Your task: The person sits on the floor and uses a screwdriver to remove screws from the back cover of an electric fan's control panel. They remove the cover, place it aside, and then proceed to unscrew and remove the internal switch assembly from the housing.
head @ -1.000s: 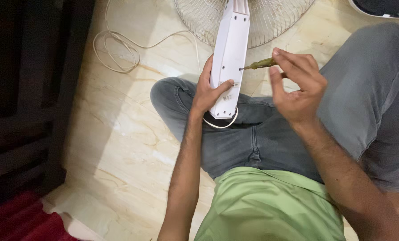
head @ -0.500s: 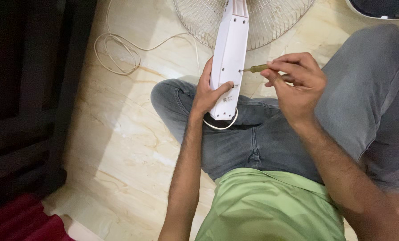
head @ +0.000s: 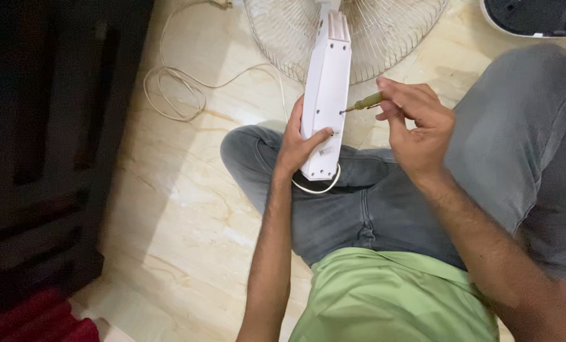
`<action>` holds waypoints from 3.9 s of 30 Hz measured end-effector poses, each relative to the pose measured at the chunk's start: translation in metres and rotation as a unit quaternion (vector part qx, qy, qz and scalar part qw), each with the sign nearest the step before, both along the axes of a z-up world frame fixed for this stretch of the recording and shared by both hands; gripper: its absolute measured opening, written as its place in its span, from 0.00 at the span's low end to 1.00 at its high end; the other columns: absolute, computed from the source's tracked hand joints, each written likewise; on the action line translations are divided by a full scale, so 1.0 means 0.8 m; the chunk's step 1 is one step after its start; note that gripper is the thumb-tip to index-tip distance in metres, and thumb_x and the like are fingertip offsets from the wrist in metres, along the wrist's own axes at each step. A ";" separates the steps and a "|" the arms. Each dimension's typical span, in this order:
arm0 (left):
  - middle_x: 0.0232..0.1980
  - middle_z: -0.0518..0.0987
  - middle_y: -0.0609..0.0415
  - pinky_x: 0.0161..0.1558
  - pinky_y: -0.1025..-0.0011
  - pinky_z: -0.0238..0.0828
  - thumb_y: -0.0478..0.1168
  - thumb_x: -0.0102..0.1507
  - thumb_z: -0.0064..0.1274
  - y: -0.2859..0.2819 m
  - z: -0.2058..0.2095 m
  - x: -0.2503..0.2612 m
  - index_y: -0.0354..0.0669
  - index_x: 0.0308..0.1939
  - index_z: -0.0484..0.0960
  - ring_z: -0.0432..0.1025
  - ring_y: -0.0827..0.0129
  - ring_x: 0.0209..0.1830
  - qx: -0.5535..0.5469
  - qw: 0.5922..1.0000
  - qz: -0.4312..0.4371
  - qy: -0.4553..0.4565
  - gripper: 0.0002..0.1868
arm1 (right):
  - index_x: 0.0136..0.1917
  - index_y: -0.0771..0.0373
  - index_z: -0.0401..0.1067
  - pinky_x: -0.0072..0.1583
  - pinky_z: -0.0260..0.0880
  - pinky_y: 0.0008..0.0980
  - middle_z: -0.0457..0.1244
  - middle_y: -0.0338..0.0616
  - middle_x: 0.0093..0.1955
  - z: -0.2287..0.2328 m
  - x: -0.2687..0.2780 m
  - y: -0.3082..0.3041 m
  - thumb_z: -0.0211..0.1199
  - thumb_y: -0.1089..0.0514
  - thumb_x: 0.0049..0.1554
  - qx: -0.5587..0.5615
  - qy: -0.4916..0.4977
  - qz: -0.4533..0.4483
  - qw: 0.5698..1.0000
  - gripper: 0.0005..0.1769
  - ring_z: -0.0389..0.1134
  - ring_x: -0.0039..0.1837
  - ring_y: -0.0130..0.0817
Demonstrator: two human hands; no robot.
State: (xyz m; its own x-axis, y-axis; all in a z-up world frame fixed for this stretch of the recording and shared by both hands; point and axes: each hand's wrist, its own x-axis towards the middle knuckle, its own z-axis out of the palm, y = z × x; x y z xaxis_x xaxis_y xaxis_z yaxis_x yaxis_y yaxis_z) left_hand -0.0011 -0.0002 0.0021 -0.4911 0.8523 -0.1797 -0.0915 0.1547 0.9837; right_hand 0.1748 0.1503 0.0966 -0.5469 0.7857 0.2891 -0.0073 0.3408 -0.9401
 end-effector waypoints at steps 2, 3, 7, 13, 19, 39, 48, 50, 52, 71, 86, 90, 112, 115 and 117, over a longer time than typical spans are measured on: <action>0.66 0.75 0.44 0.67 0.63 0.70 0.35 0.58 0.64 0.000 0.001 0.000 0.36 0.77 0.59 0.71 0.61 0.66 0.001 1.000 -0.001 0.001 0.46 | 0.60 0.71 0.76 0.51 0.81 0.27 0.67 0.54 0.61 0.000 -0.002 -0.003 0.70 0.74 0.59 0.014 0.002 0.016 1.000 0.16 0.72 0.59 0.35; 0.66 0.75 0.45 0.67 0.63 0.70 0.35 0.58 0.64 0.000 0.002 0.001 0.36 0.77 0.59 0.71 0.61 0.66 0.002 1.000 -0.001 0.002 0.45 | 0.62 0.70 0.76 0.54 0.81 0.28 0.66 0.55 0.63 0.000 -0.002 -0.005 0.73 0.74 0.59 0.021 0.003 0.025 0.999 0.18 0.73 0.61 0.35; 0.64 0.76 0.45 0.65 0.64 0.71 0.35 0.57 0.64 0.000 0.001 0.000 0.37 0.77 0.59 0.72 0.61 0.64 -0.015 1.000 0.007 -0.014 0.46 | 0.63 0.67 0.76 0.53 0.80 0.26 0.68 0.50 0.61 -0.005 -0.002 -0.004 0.69 0.74 0.64 -0.021 0.002 0.008 1.000 0.15 0.74 0.59 0.33; 0.66 0.75 0.45 0.67 0.65 0.68 0.33 0.58 0.64 -0.001 -0.002 0.000 0.36 0.78 0.59 0.70 0.62 0.67 0.010 1.000 0.005 -0.021 0.47 | 0.65 0.72 0.73 0.54 0.79 0.30 0.67 0.59 0.63 -0.002 -0.003 -0.004 0.67 0.76 0.61 -0.008 -0.014 0.022 1.000 0.19 0.73 0.61 0.42; 0.66 0.74 0.46 0.66 0.66 0.68 0.32 0.57 0.64 -0.001 0.000 0.001 0.36 0.78 0.58 0.70 0.63 0.66 0.006 1.000 0.010 -0.021 0.47 | 0.64 0.72 0.73 0.58 0.79 0.33 0.68 0.56 0.60 0.003 -0.001 -0.012 0.64 0.77 0.66 -0.007 0.043 0.012 0.999 0.14 0.74 0.62 0.40; 0.67 0.73 0.47 0.67 0.65 0.69 0.31 0.59 0.63 0.000 0.005 0.001 0.36 0.78 0.59 0.70 0.64 0.67 0.038 0.999 -0.006 -0.028 0.45 | 0.60 0.73 0.73 0.57 0.78 0.32 0.69 0.56 0.58 -0.004 -0.022 -0.020 0.63 0.76 0.64 -0.025 0.030 0.039 0.998 0.11 0.75 0.59 0.38; 0.65 0.74 0.48 0.64 0.66 0.70 0.33 0.58 0.63 0.000 0.001 0.001 0.36 0.78 0.58 0.70 0.65 0.65 0.024 0.999 0.002 -0.041 0.47 | 0.57 0.70 0.76 0.52 0.78 0.28 0.71 0.51 0.55 0.018 -0.014 -0.026 0.68 0.74 0.61 0.069 -0.034 0.022 0.997 0.12 0.74 0.55 0.36; 0.65 0.74 0.48 0.64 0.66 0.70 0.33 0.57 0.64 -0.001 -0.001 0.000 0.36 0.78 0.58 0.70 0.65 0.65 0.017 0.999 0.003 -0.028 0.47 | 0.57 0.69 0.76 0.57 0.77 0.33 0.71 0.51 0.56 0.018 -0.014 -0.029 0.70 0.74 0.59 0.121 -0.012 0.036 0.992 0.13 0.74 0.57 0.40; 0.65 0.74 0.48 0.65 0.66 0.70 0.33 0.57 0.64 -0.001 -0.002 0.000 0.36 0.78 0.58 0.70 0.65 0.65 0.014 1.000 0.004 -0.022 0.47 | 0.56 0.68 0.76 0.59 0.76 0.35 0.70 0.51 0.57 0.017 -0.009 -0.033 0.69 0.74 0.57 0.146 -0.006 0.053 0.988 0.14 0.74 0.58 0.42; 0.67 0.73 0.46 0.66 0.65 0.69 0.35 0.58 0.65 -0.002 -0.009 -0.001 0.37 0.78 0.58 0.69 0.63 0.67 0.011 1.000 0.000 -0.028 0.47 | 0.59 0.70 0.77 0.51 0.79 0.28 0.69 0.53 0.57 0.032 -0.031 -0.026 0.70 0.71 0.58 0.059 -0.028 0.054 0.996 0.15 0.74 0.54 0.35; 0.68 0.74 0.46 0.66 0.66 0.68 0.40 0.55 0.68 0.001 -0.004 -0.002 0.37 0.77 0.60 0.70 0.63 0.67 -0.012 0.999 0.019 0.047 0.49 | 0.56 0.72 0.75 0.52 0.78 0.30 0.66 0.55 0.59 0.010 -0.037 -0.006 0.66 0.77 0.58 0.006 0.076 0.095 0.993 0.13 0.72 0.56 0.35; 0.68 0.74 0.45 0.67 0.65 0.66 0.40 0.55 0.68 0.000 -0.006 -0.001 0.37 0.78 0.60 0.70 0.63 0.67 -0.020 0.999 0.016 0.036 0.50 | 0.56 0.72 0.75 0.55 0.78 0.30 0.67 0.54 0.58 0.007 -0.033 -0.006 0.68 0.76 0.57 0.033 0.066 0.102 0.992 0.14 0.73 0.59 0.38; 0.68 0.74 0.44 0.67 0.65 0.67 0.40 0.55 0.68 -0.002 -0.007 -0.001 0.38 0.78 0.58 0.70 0.62 0.67 -0.029 0.999 0.011 0.033 0.50 | 0.50 0.69 0.77 0.57 0.79 0.31 0.67 0.54 0.55 0.000 -0.027 -0.001 0.72 0.75 0.53 0.047 0.060 0.085 0.993 0.12 0.72 0.57 0.38; 0.69 0.73 0.45 0.68 0.65 0.67 0.39 0.55 0.68 -0.001 -0.009 -0.002 0.38 0.78 0.58 0.69 0.62 0.68 -0.019 0.999 0.010 0.043 0.50 | 0.52 0.67 0.76 0.59 0.80 0.31 0.69 0.52 0.56 -0.003 -0.027 0.001 0.69 0.76 0.57 0.055 0.073 0.095 0.991 0.11 0.73 0.60 0.39; 0.69 0.73 0.45 0.69 0.65 0.65 0.39 0.56 0.68 -0.002 -0.011 -0.003 0.38 0.78 0.58 0.68 0.62 0.69 -0.019 0.998 0.011 0.052 0.50 | 0.55 0.68 0.75 0.61 0.79 0.31 0.70 0.51 0.57 -0.006 -0.027 0.002 0.67 0.77 0.60 0.056 0.078 0.111 0.989 0.12 0.74 0.63 0.40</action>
